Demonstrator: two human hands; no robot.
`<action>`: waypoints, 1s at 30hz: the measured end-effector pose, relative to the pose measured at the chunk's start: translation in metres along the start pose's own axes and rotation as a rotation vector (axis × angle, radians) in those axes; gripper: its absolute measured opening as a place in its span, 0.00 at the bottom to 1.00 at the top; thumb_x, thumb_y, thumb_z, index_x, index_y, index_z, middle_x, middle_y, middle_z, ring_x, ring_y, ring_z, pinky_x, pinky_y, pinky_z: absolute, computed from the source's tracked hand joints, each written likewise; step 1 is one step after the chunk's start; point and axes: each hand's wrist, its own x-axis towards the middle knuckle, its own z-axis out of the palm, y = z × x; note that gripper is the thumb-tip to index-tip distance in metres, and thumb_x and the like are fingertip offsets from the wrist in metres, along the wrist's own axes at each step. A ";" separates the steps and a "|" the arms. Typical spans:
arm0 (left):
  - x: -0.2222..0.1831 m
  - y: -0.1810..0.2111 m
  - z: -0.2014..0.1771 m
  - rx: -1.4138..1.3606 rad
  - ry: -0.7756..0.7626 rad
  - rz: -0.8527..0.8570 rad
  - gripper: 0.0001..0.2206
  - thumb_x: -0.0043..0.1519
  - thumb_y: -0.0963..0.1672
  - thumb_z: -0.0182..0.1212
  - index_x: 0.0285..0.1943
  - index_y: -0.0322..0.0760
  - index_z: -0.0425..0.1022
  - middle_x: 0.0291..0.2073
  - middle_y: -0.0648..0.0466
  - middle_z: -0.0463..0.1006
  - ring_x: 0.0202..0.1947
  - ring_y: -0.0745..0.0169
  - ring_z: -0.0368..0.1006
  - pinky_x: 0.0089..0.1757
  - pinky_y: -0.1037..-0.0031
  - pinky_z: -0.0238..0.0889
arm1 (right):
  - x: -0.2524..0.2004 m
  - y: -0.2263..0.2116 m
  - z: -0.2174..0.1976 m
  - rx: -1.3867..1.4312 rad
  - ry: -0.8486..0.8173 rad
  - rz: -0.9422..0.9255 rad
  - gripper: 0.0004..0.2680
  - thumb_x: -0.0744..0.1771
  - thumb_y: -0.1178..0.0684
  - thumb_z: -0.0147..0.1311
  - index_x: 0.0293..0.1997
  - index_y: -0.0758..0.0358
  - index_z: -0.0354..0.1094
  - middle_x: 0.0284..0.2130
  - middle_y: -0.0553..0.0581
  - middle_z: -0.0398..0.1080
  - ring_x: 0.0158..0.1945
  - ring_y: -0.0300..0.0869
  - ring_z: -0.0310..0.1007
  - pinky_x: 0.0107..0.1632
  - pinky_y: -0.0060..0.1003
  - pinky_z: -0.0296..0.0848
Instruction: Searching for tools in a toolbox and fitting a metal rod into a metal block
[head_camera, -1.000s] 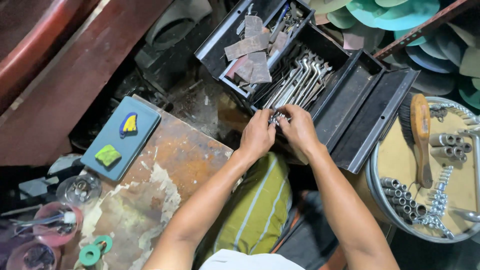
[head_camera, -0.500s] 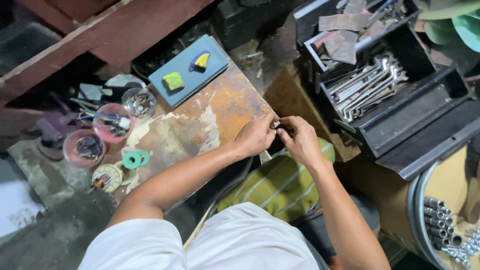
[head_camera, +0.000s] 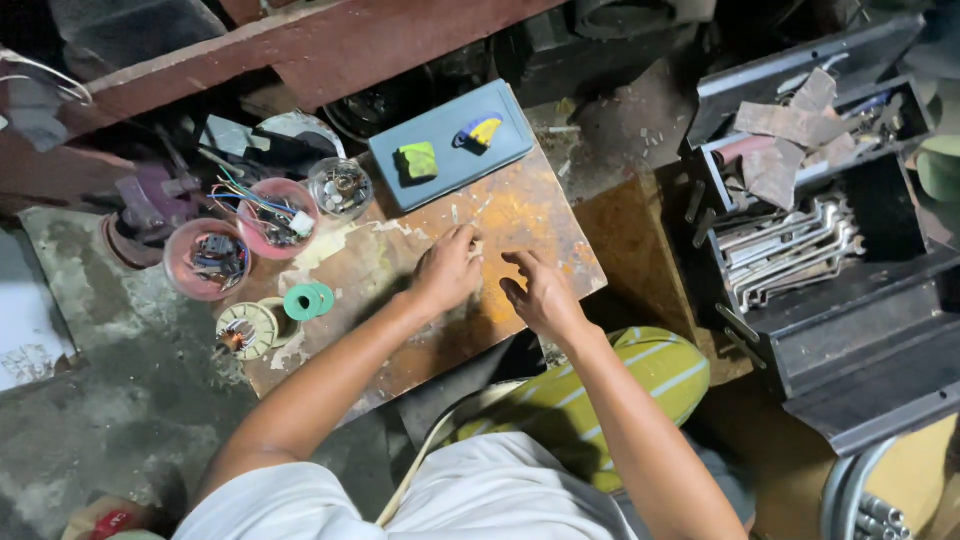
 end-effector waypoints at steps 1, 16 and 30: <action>0.008 -0.024 0.002 -0.004 0.009 -0.006 0.14 0.58 0.40 0.59 0.53 0.32 0.72 0.40 0.39 0.77 0.45 0.35 0.78 0.44 0.52 0.72 | 0.007 -0.002 0.003 -0.006 -0.008 -0.006 0.15 0.65 0.54 0.61 0.58 0.60 0.70 0.46 0.66 0.73 0.51 0.59 0.77 0.48 0.51 0.80; 0.078 -0.086 -0.045 0.478 0.261 -0.145 0.32 0.55 0.45 0.70 0.68 0.37 0.62 0.68 0.46 0.60 0.66 0.41 0.60 0.58 0.54 0.62 | 0.087 -0.015 0.033 -0.111 -0.146 -0.083 0.16 0.65 0.54 0.59 0.60 0.58 0.68 0.52 0.65 0.70 0.56 0.66 0.73 0.55 0.56 0.75; 0.095 -0.094 -0.036 0.354 0.236 -0.057 0.33 0.53 0.43 0.66 0.71 0.40 0.60 0.58 0.47 0.68 0.62 0.44 0.62 0.57 0.57 0.59 | 0.079 -0.004 0.032 -0.038 -0.083 -0.065 0.17 0.65 0.54 0.60 0.61 0.54 0.69 0.52 0.62 0.70 0.55 0.63 0.74 0.52 0.52 0.78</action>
